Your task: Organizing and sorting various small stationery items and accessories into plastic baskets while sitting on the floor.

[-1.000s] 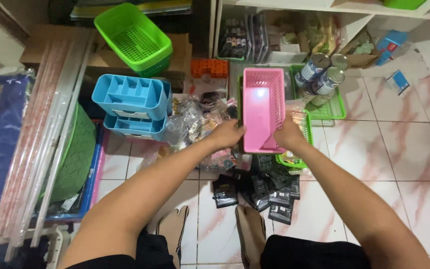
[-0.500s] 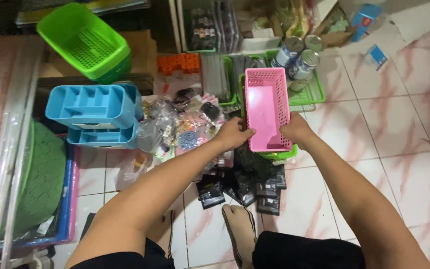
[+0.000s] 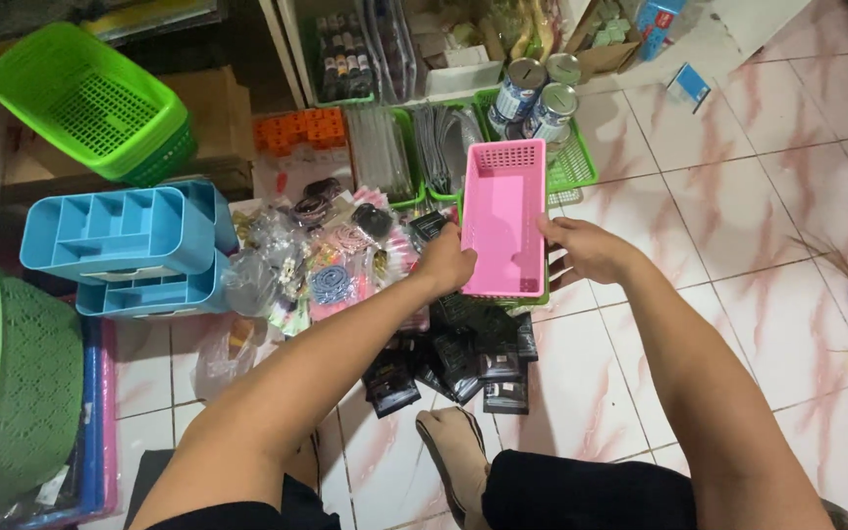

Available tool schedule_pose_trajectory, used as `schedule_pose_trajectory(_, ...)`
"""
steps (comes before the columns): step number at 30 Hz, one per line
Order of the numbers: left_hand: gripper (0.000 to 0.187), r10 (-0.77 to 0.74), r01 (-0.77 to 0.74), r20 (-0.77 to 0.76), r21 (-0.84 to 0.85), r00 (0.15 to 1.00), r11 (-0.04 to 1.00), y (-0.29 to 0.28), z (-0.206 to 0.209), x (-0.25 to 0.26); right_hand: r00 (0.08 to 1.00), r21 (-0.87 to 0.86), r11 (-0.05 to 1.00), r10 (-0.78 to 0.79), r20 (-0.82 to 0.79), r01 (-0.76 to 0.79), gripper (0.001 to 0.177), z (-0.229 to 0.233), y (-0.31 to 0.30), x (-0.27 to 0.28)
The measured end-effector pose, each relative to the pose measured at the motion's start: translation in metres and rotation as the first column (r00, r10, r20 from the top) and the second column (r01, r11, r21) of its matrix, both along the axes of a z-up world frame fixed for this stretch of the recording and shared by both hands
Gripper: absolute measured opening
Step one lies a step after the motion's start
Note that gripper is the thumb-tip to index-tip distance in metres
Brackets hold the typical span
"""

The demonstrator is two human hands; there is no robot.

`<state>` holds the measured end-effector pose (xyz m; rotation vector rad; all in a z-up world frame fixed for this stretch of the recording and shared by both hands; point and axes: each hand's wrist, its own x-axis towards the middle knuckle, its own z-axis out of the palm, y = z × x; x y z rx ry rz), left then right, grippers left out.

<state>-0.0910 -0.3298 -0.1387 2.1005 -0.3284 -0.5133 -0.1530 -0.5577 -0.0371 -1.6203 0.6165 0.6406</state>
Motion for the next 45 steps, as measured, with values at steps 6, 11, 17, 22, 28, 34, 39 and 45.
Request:
schedule_pose_trajectory(6,0.047,0.046,-0.049,-0.108,-0.025,0.993,0.998,-0.011,-0.018,0.002,0.996,-0.004,1.000,0.005,0.093,-0.005,0.052,-0.037,-0.050,0.004)
schedule_pose_trajectory(11,0.053,0.007,-0.009,-0.150,-0.014,0.989,1.000,-0.011,-0.024,-0.004,0.999,-0.124,0.992,-0.036,-0.035,0.031,0.050,-0.001,-0.009,-0.006)
schedule_pose_trajectory(17,0.065,-0.026,0.037,-0.204,0.048,0.979,0.998,0.002,-0.005,-0.005,0.989,-0.339,0.932,0.096,-0.111,-0.129,0.063,-0.024,-0.020,0.005)
schedule_pose_trajectory(22,0.063,-0.021,-0.001,-0.222,-0.098,0.975,0.995,0.009,0.028,0.014,0.957,-0.803,0.563,0.287,-0.033,-0.196,0.082,-0.119,-0.136,0.018)
schedule_pose_trajectory(28,0.058,-0.087,0.038,-0.235,-0.209,0.968,0.977,0.011,0.029,0.008,0.966,-0.831,0.504,0.027,-0.257,-0.235,0.093,-0.027,-0.099,-0.020)
schedule_pose_trajectory(34,0.061,-0.162,0.119,-0.265,-0.170,0.951,0.978,-0.005,0.005,0.000,0.916,-0.828,0.414,0.034,-0.401,-0.378,0.081,-0.068,-0.129,-0.033)
schedule_pose_trajectory(39,0.062,-0.147,0.105,-0.265,-0.166,0.953,0.981,-0.009,0.006,-0.003,0.896,-0.821,0.361,0.152,-0.416,-0.443,0.058,-0.109,-0.158,-0.037)
schedule_pose_trajectory(45,0.058,-0.123,0.048,-0.387,-0.198,0.914,0.979,-0.009,0.012,-0.006,0.838,-0.784,0.312,0.086,-0.539,-0.537,0.068,-0.106,-0.161,-0.051)
